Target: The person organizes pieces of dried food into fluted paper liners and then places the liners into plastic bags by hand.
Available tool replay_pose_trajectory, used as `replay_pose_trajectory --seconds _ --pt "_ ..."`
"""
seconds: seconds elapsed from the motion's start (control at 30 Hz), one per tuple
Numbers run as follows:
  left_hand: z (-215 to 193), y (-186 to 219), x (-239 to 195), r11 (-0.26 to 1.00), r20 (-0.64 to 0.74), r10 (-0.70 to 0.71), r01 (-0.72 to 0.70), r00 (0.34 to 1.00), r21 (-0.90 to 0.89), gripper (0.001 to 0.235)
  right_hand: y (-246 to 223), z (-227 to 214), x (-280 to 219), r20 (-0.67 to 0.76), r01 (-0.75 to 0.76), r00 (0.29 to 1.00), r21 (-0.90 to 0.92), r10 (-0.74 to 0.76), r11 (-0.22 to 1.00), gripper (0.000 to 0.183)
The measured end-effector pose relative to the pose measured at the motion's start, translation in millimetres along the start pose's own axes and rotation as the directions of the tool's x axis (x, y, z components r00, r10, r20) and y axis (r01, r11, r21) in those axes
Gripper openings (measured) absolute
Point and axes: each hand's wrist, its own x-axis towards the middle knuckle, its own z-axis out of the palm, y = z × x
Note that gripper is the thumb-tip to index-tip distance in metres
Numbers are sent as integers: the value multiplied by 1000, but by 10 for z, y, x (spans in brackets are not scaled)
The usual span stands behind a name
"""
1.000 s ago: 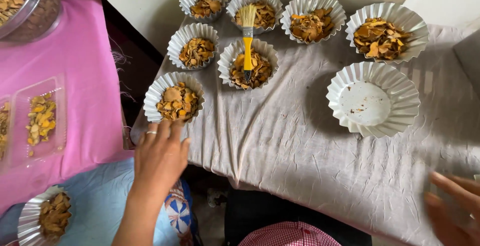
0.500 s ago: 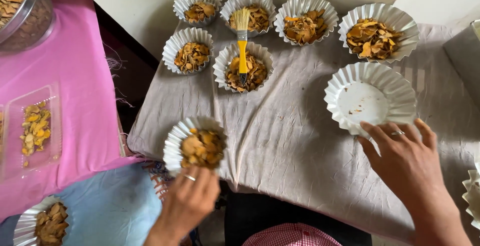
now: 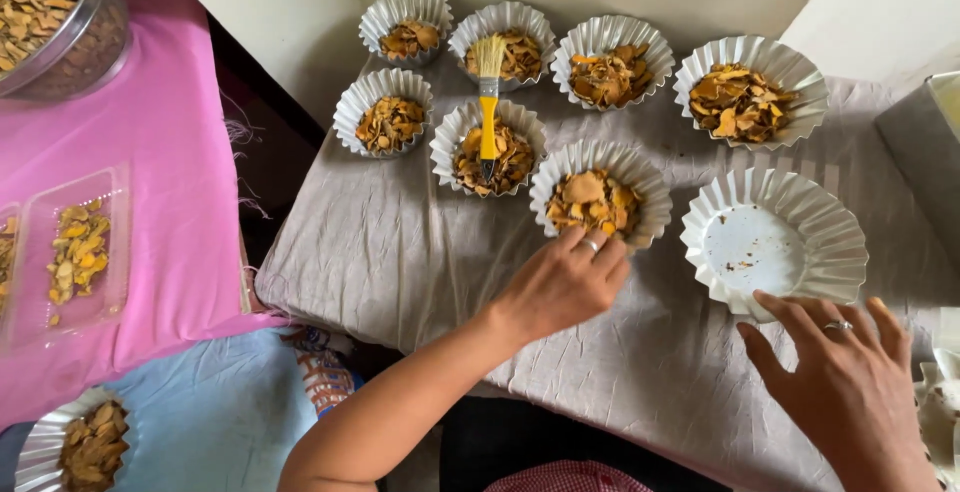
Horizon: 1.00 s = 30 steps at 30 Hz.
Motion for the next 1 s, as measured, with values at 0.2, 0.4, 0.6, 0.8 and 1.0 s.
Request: replay_pose_trajectory --seconds 0.2,0.4,0.6,0.8,1.0 --pt "80 -157 162 994 -103 -23 34 994 99 11 -78 -33 11 -321 137 943 114 -94 984 33" --pt "-319 -193 -124 990 -70 -134 130 988 -57 33 -93 12 -37 -373 182 926 299 -61 937 33" --pt "-1575 -674 -1631 177 290 -931 421 -223 890 44 -52 146 -87 -397 218 916 374 -56 901 33" --pt "-2211 -924 -4926 -191 -99 -806 98 -583 977 139 -142 135 -92 -394 199 919 437 -13 877 35" --pt "-1930 -1217 -6463 767 338 -634 511 695 389 80 -99 153 -100 -379 208 925 496 -5 843 37"
